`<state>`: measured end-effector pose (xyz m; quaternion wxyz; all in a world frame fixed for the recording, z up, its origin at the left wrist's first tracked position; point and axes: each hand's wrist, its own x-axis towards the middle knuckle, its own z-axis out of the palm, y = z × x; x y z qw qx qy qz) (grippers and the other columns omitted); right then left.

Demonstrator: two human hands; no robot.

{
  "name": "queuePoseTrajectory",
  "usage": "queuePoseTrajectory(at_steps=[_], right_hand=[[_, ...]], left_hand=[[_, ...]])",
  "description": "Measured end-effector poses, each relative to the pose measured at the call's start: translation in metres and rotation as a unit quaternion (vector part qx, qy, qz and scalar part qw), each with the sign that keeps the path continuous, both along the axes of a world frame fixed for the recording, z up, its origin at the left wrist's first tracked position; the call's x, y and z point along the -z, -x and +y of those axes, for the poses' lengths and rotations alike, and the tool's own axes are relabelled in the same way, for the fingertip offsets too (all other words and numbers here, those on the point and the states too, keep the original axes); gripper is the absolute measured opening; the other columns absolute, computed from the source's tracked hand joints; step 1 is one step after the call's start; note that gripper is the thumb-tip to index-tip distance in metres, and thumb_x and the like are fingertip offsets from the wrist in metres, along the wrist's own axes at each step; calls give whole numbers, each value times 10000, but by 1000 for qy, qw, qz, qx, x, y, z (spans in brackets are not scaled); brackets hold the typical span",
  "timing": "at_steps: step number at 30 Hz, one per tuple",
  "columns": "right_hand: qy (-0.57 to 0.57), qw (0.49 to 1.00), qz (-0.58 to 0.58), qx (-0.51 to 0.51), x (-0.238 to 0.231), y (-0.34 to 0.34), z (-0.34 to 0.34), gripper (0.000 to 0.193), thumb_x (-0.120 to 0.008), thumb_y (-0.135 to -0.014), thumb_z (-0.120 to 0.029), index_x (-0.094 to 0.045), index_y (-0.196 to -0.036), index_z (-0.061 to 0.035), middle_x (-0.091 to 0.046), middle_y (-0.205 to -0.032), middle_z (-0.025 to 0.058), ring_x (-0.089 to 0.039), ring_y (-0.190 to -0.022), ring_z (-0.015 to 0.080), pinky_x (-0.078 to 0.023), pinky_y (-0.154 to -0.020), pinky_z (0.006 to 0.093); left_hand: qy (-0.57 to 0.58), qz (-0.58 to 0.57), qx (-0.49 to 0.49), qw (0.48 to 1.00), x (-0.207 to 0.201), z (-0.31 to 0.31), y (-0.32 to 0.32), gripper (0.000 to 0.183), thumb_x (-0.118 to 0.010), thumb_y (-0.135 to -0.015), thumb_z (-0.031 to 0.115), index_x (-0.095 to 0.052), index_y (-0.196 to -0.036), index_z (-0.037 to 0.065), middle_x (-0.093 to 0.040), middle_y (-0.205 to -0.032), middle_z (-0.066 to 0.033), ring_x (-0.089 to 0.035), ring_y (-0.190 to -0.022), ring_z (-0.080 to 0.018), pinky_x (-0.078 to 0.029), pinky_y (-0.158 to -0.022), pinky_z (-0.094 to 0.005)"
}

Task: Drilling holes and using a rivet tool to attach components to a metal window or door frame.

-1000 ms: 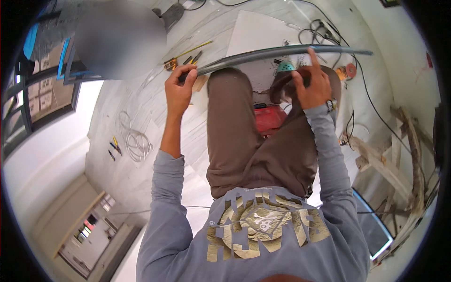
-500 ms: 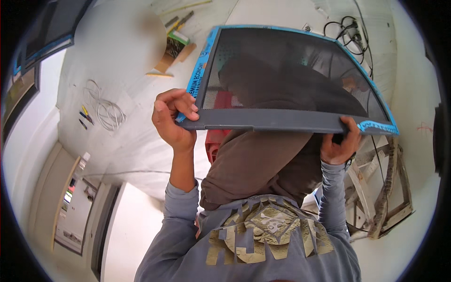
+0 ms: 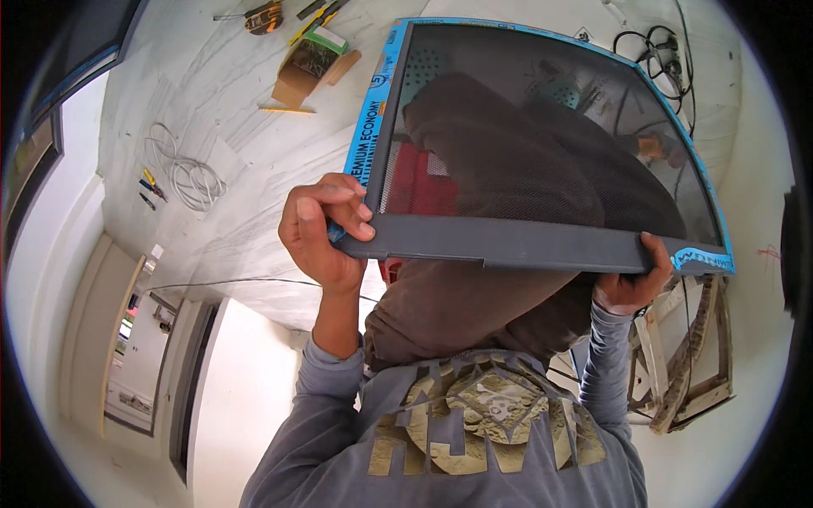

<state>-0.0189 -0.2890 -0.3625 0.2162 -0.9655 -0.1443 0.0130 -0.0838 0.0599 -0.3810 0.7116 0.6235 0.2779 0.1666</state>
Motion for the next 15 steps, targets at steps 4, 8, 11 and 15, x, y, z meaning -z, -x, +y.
queuePoseTrajectory(at_steps=[4,8,11,15], right_hand=[[-42,998,17,45,4,0,5,406,-712,-804,-208,-596,-1123,13,-651,-1025,152,-657,-879,282,-513,-801,360],[-55,998,-15,26,-4,-18,31,410,-705,-779,-134,-599,-1143,22,-655,-1079,177,-668,-975,305,-515,-862,368],[-144,989,-35,21,-13,-58,54,487,-660,-730,-47,-569,-1206,-17,-647,-1091,157,-642,-1036,313,-482,-927,339],[-222,973,57,36,-20,-121,60,449,-625,-855,-53,-470,-1269,23,-677,-871,130,-665,-781,184,-535,-719,278]], left_hand=[[6,-8,-9,1000,2,-1,2,366,-378,-1047,234,-593,-863,1,-518,-484,-51,-516,-581,-141,-459,-759,-356],[1,-8,-6,1000,1,5,-9,344,-397,-1032,207,-593,-850,-8,-531,-524,-70,-522,-591,-159,-470,-744,-347],[-41,-37,62,996,-4,26,-41,359,-449,-1025,262,-603,-891,-33,-599,-667,-112,-571,-654,-185,-490,-761,-348],[-313,-26,288,905,-24,66,-102,505,-673,-901,449,-667,-1060,-31,-691,-980,-124,-644,-937,-185,-478,-883,-303]])
